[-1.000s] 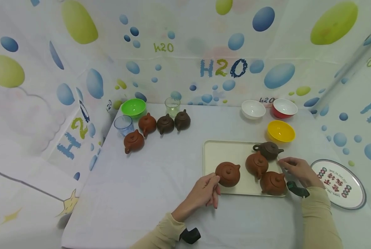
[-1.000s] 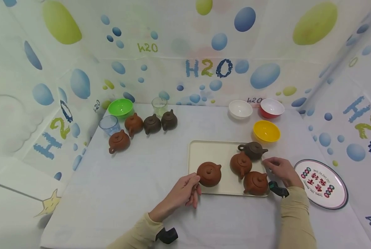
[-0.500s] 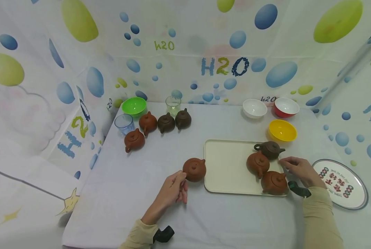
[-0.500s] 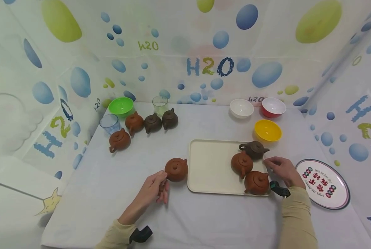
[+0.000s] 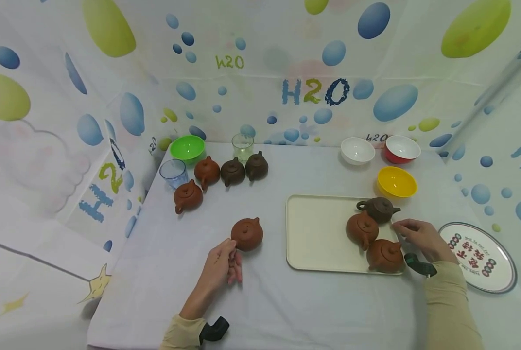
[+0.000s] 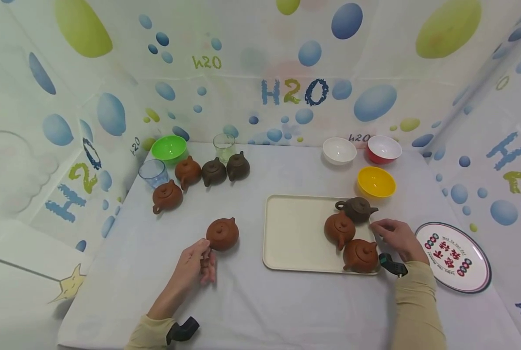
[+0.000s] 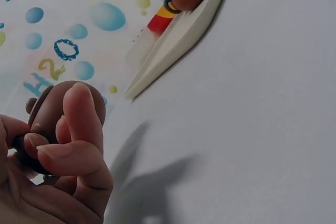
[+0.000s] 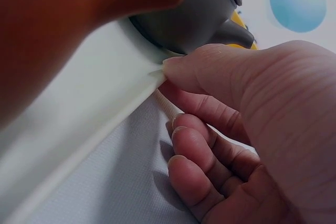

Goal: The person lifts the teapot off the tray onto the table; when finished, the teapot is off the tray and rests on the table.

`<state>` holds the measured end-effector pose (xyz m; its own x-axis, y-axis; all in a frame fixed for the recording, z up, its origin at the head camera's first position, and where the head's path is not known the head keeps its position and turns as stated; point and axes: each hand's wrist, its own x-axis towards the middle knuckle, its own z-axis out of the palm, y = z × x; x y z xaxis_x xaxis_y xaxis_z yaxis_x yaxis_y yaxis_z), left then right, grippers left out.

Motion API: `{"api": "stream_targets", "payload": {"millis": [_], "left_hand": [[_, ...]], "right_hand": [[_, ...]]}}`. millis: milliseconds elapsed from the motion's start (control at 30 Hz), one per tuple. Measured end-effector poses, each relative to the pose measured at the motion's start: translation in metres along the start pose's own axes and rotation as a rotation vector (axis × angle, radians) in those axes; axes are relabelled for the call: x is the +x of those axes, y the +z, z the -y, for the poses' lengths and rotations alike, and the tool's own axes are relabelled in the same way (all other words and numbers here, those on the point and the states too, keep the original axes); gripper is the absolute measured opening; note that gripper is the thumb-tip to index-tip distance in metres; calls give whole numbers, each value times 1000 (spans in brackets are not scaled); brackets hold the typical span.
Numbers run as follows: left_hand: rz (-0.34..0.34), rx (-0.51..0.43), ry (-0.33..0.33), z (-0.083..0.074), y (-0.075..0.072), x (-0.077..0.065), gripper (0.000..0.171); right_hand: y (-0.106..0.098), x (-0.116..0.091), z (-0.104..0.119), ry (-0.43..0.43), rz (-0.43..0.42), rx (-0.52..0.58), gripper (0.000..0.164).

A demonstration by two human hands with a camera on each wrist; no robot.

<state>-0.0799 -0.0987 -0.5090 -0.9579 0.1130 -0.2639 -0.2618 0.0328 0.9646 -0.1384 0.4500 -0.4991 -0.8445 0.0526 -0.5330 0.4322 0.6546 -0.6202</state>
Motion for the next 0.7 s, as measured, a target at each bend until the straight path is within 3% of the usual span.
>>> {"api": "stream_targets", "payload": {"millis": [400, 700], "left_hand": [[-180, -58, -24, -5, -26, 18, 35], [-229, -72, -51, -14, -43, 36, 36]], "right_hand": [[0, 0, 0, -2, -3, 4, 74], [1, 0, 0, -5, -21, -14, 73]]}}
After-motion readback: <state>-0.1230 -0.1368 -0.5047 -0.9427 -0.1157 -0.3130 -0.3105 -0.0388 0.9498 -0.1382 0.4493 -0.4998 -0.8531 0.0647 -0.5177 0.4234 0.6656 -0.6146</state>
